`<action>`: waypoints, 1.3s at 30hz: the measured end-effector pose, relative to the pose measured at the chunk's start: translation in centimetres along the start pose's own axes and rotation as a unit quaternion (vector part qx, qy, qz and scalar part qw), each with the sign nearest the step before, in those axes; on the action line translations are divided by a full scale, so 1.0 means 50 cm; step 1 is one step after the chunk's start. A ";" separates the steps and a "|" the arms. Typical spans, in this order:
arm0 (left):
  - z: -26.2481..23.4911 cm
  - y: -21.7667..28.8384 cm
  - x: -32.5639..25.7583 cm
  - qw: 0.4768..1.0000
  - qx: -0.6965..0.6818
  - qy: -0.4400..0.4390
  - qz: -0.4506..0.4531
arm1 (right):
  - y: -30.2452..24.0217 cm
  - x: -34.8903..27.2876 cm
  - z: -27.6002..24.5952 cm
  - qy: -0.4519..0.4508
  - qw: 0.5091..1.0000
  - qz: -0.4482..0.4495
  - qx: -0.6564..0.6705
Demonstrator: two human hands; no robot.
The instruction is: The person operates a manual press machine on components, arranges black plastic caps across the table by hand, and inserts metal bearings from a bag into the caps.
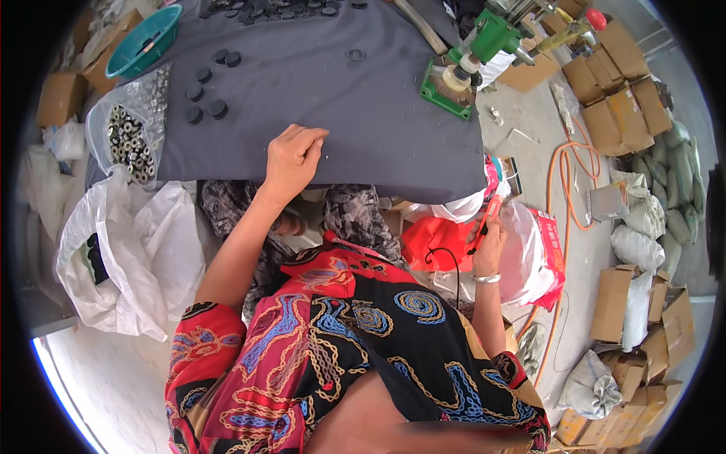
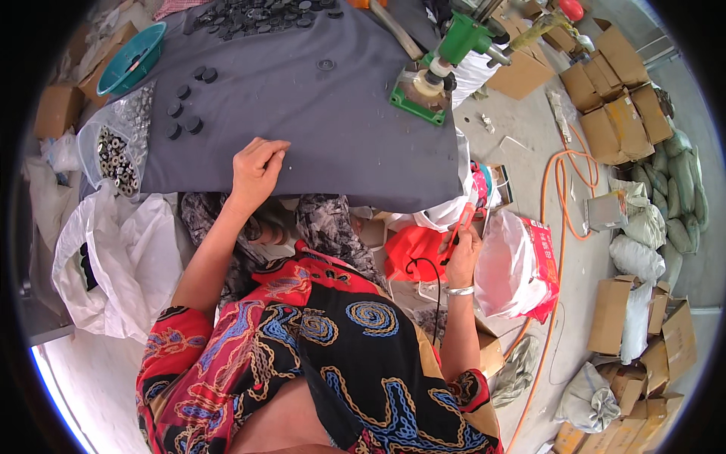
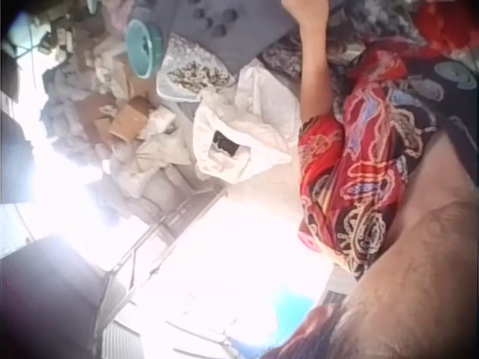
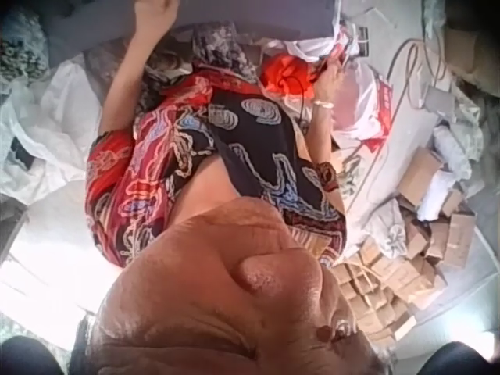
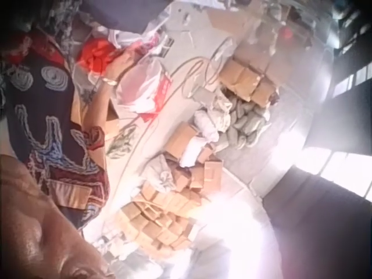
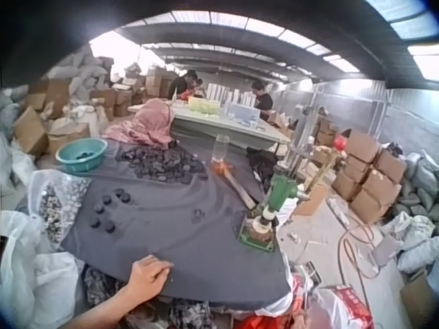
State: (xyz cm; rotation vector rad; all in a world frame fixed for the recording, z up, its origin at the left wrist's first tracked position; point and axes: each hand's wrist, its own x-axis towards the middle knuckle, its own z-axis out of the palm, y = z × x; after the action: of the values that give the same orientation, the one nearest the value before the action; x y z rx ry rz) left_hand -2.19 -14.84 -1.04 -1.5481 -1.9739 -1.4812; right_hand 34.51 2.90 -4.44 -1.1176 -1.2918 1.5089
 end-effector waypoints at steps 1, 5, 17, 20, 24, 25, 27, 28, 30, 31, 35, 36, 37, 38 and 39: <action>0.000 -0.001 0.001 1.000 -0.006 -0.001 -0.006 | -0.005 -0.001 0.004 -0.025 1.000 -0.001 0.008; -0.008 0.000 -0.001 1.000 0.005 0.006 -0.001 | -0.038 -0.004 0.045 -0.078 0.993 -0.056 0.070; -0.010 -0.007 -0.013 1.000 -0.012 0.025 0.006 | -0.143 0.018 0.247 -0.241 0.957 -0.112 0.118; -0.008 -0.003 -0.010 1.000 -0.017 0.019 0.003 | -0.154 0.055 0.307 -0.232 0.963 -0.043 0.132; -0.009 -0.001 -0.006 1.000 -0.014 0.015 -0.010 | -0.187 0.131 0.401 -0.319 0.941 -0.008 0.113; -0.011 0.000 -0.004 1.000 -0.012 0.019 -0.008 | -0.193 0.149 0.422 -0.323 0.940 -0.011 0.113; -0.012 -0.001 -0.003 1.000 -0.003 0.001 0.000 | -0.208 0.183 0.474 -0.319 0.946 -0.018 0.047; -0.009 -0.003 -0.006 1.000 0.001 -0.004 0.000 | -0.202 0.210 0.500 -0.286 0.958 -0.006 0.032; -0.013 -0.002 -0.006 1.000 0.011 -0.003 0.002 | -0.205 0.274 0.546 -0.286 0.958 -0.016 0.008; -0.016 -0.002 -0.005 1.000 0.020 -0.006 0.004 | -0.214 0.308 0.570 -0.283 0.959 -0.025 -0.014; -0.020 -0.003 -0.005 1.000 0.007 -0.012 0.006 | -0.250 0.498 0.642 -0.202 0.973 -0.040 -0.109; -0.018 -0.002 -0.005 1.000 0.006 -0.013 0.006 | -0.247 0.563 0.652 -0.182 0.971 -0.076 -0.132; -0.020 -0.002 -0.006 1.000 0.012 -0.010 0.000 | -0.255 0.611 0.665 -0.180 0.969 -0.067 -0.154; -0.019 -0.001 -0.005 1.000 0.009 -0.011 0.004 | -0.254 0.660 0.675 -0.135 0.970 -0.101 -0.174; -0.016 -0.002 -0.004 1.000 0.005 -0.013 0.010 | -0.245 0.714 0.680 -0.094 0.973 -0.116 -0.177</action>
State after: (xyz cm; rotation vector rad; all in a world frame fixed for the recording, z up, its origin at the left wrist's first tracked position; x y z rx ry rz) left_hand -2.48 -15.61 -0.84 -1.5861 -1.9701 -1.4483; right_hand -6.88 30.29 6.44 -1.0123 -1.8097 1.2632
